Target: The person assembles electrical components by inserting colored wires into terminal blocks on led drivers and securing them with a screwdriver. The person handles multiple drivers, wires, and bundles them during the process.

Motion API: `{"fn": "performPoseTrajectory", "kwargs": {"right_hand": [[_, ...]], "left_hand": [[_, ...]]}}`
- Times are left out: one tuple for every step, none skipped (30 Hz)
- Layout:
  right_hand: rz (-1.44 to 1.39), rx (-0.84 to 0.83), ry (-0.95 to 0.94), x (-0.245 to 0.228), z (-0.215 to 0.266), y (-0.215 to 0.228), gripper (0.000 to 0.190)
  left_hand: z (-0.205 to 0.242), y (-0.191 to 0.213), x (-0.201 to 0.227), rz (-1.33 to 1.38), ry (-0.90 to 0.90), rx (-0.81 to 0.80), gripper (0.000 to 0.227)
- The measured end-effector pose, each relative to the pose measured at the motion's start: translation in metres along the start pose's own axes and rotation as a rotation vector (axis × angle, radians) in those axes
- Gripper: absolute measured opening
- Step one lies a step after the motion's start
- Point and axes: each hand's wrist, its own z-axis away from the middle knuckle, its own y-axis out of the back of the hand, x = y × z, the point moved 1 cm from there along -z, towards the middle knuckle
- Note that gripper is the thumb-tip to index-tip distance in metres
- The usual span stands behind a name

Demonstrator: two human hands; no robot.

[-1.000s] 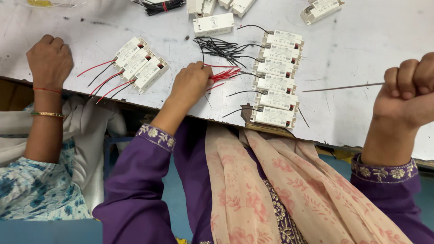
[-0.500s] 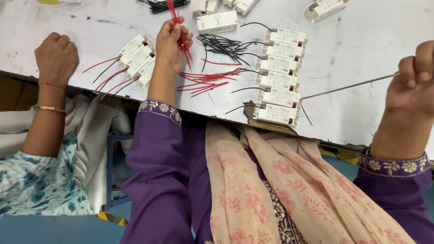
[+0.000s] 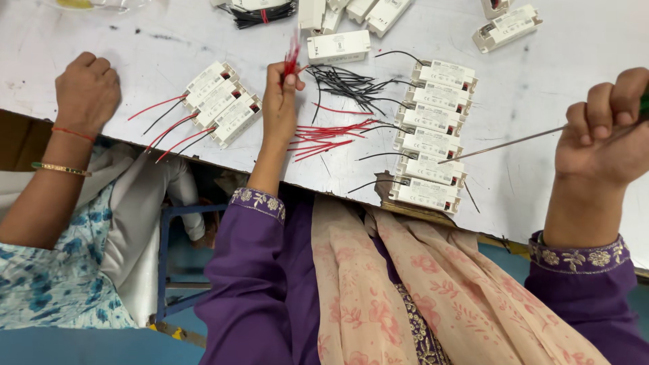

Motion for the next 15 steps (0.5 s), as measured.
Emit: {"fn": "performPoseTrajectory", "kwargs": {"right_hand": [[-0.012, -0.006, -0.002, 0.001, -0.002, -0.002, 0.058], [-0.023, -0.005, -0.011, 0.002, 0.001, -0.004, 0.058], [-0.04, -0.018, -0.013, 0.004, -0.004, -0.007, 0.058], [-0.054, -0.019, -0.015, 0.003, -0.004, -0.009, 0.059], [-0.043, -0.038, -0.007, 0.003, -0.005, -0.012, 0.059], [-0.025, -0.052, -0.002, -0.001, -0.002, -0.015, 0.06], [0.018, -0.085, 0.013, -0.005, 0.0, -0.021, 0.06], [0.031, -0.083, 0.023, -0.01, 0.004, -0.03, 0.056], [0.044, -0.082, 0.034, -0.014, 0.007, -0.042, 0.052], [0.027, -0.044, 0.041, -0.017, 0.015, -0.056, 0.044], [0.026, -0.035, 0.041, -0.02, 0.023, -0.07, 0.041], [0.026, -0.021, 0.033, -0.021, 0.034, -0.084, 0.04], [0.042, -0.035, 0.017, -0.023, 0.047, -0.095, 0.043], [0.064, -0.079, 0.023, -0.024, 0.051, -0.104, 0.045], [0.086, -0.123, 0.03, -0.025, 0.055, -0.109, 0.048]], "left_hand": [[0.0, -0.001, 0.001, -0.027, 0.022, -0.007, 0.029], [0.0, -0.001, 0.002, -0.048, 0.074, -0.004, 0.03], [-0.001, -0.002, 0.005, -0.069, 0.126, 0.0, 0.03], [-0.005, -0.006, 0.008, -0.087, 0.176, -0.007, 0.031], [-0.013, -0.004, 0.014, -0.04, 0.118, 0.02, 0.03], [-0.02, -0.001, 0.02, 0.012, 0.068, 0.041, 0.029], [-0.022, -0.001, 0.028, 0.064, 0.018, 0.063, 0.029], [-0.024, -0.006, 0.038, 0.036, -0.007, 0.015, 0.028], [-0.025, -0.011, 0.049, 0.008, -0.032, -0.033, 0.028], [-0.023, -0.017, 0.062, -0.022, -0.06, -0.08, 0.028], [-0.013, -0.031, 0.075, 0.026, -0.083, -0.185, 0.027], [0.003, -0.048, 0.088, 0.073, -0.101, -0.29, 0.027], [0.022, -0.059, 0.101, -0.111, -0.002, -0.405, 0.026], [0.041, -0.067, 0.114, -0.293, 0.091, -0.522, 0.026], [0.054, -0.072, 0.126, -0.269, 0.142, -0.573, 0.026]]}}
